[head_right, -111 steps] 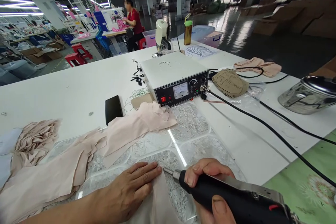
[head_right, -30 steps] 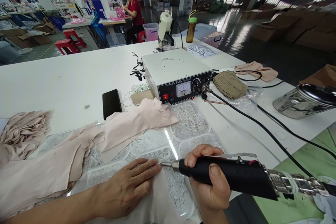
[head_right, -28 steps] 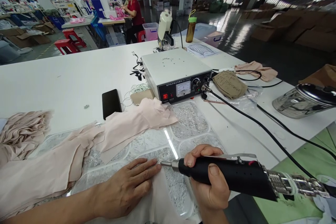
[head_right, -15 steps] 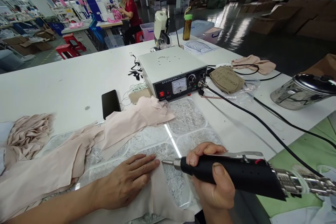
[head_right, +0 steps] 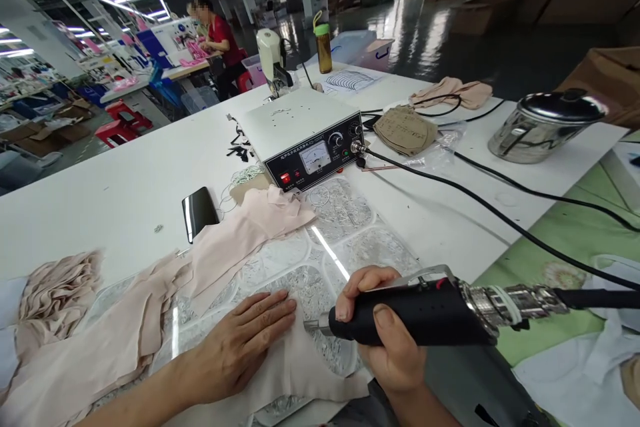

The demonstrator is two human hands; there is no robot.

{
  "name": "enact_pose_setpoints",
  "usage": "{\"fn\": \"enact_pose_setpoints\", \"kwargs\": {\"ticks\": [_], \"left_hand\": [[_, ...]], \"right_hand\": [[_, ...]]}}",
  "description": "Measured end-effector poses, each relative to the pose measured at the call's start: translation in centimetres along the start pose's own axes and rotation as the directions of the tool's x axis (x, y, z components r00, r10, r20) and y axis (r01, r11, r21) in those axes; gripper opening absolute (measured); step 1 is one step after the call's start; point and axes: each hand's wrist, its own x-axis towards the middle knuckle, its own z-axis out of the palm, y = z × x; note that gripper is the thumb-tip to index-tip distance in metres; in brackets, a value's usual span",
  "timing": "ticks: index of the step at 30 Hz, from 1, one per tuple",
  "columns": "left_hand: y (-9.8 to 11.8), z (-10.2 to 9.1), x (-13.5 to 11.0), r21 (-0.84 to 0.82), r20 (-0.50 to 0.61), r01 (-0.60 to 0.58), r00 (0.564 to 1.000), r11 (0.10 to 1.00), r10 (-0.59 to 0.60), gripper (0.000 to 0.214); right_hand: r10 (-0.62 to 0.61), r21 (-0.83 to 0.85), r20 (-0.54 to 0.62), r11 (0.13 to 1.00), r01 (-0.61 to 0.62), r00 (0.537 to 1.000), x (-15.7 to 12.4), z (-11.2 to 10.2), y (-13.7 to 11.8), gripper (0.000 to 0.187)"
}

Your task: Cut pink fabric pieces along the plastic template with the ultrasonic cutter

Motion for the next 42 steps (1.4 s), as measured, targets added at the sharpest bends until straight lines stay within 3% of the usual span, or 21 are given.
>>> {"fn": "enact_pose_setpoints", "kwargs": {"ticks": [21, 42], "left_hand": [[0.2, -0.1, 0.2, 0.029, 0.026, 0.008, 1.000, 1.000, -0.009, 0.048], [0.1, -0.2, 0.3, 0.013, 0.001, -0.001, 1.000, 1.000, 0.001, 0.044]], "right_hand": [[0.003, -0.027, 0.010, 1.000, -0.003, 1.000, -0.1, -0.8, -0.6, 0.016], [-0.065, -0.068, 0.065, 0.995, 0.069, 0.996, 0.5, 0.6, 0.2, 0.016]]}}
